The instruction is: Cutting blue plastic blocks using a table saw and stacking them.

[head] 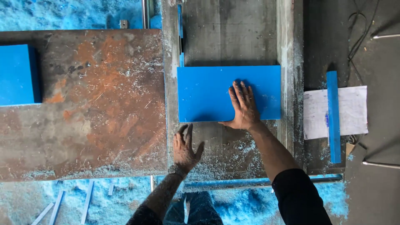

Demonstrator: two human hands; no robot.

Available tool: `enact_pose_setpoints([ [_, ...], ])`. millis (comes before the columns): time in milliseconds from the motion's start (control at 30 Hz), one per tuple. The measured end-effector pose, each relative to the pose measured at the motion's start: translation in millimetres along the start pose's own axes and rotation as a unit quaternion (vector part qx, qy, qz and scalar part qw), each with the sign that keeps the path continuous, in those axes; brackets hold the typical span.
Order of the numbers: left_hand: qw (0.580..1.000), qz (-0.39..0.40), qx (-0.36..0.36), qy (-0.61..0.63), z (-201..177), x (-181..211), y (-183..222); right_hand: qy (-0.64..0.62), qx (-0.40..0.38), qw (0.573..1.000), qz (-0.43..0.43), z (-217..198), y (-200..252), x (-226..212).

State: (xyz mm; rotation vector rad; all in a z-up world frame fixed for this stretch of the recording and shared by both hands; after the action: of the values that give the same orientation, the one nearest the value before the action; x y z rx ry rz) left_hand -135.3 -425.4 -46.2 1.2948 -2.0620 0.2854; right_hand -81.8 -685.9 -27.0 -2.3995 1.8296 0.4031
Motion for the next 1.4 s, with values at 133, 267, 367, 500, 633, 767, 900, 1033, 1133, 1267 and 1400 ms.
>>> enact_pose_setpoints([
  [133, 0.999, 0.019, -0.035, -0.012, 2, 23, 33, 0.01, -0.004, 1.0, -0.002, 9, -2, 6],
  [267, 0.994, 0.032, -0.103, -0.001, -3, 33, 56, -0.003, 0.001, 1.0, -0.021, 16, -7, 11],
  [367, 0.989, 0.023, -0.146, 0.001, 2, 31, 63, -0.018, -0.005, 0.999, -0.033, 15, -10, 14],
  [500, 0.982, 0.05, -0.179, -0.036, 9, 30, 55, -0.018, 0.001, 0.999, -0.033, 12, -20, 19],
  [633, 0.975, 0.051, -0.213, -0.04, 9, 36, 43, -0.013, 0.005, 0.999, -0.036, 9, -23, 19],
  [767, 0.976, 0.072, -0.199, -0.055, 16, 40, 23, -0.013, 0.01, 0.999, -0.039, 9, -30, 24],
  [900, 0.975, 0.092, -0.179, -0.094, 19, 46, 5, -0.008, 0.014, 1.0, -0.008, 3, -35, 24],
  [1033, 0.968, 0.082, -0.214, -0.1, 20, 58, -15, -0.021, 0.014, 1.0, -0.007, 2, -37, 27],
  [1133, 0.962, 0.077, -0.225, -0.132, 20, 67, -25, -0.017, 0.017, 1.0, -0.007, 4, -39, 31],
  [1267, 0.961, 0.078, -0.215, -0.155, 23, 74, -33, -0.009, 0.014, 1.0, -0.006, 5, -44, 34],
  [1400, 0.956, 0.066, -0.216, -0.188, 29, 78, -40, -0.015, 0.013, 1.0, -0.006, 2, -49, 35],
])
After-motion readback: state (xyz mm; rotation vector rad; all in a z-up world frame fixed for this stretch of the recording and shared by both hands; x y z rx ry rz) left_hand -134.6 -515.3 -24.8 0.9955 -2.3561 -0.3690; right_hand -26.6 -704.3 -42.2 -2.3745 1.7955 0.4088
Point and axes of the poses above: each hand's wrist, its own y-axis away from the middle knuckle, its own z-axis out of the palm, x = y × z, the point moved 6 cm from there along -y, towards the middle knuckle, and after that the axes turned 14 degrees about -x, right-handed, at the moved point
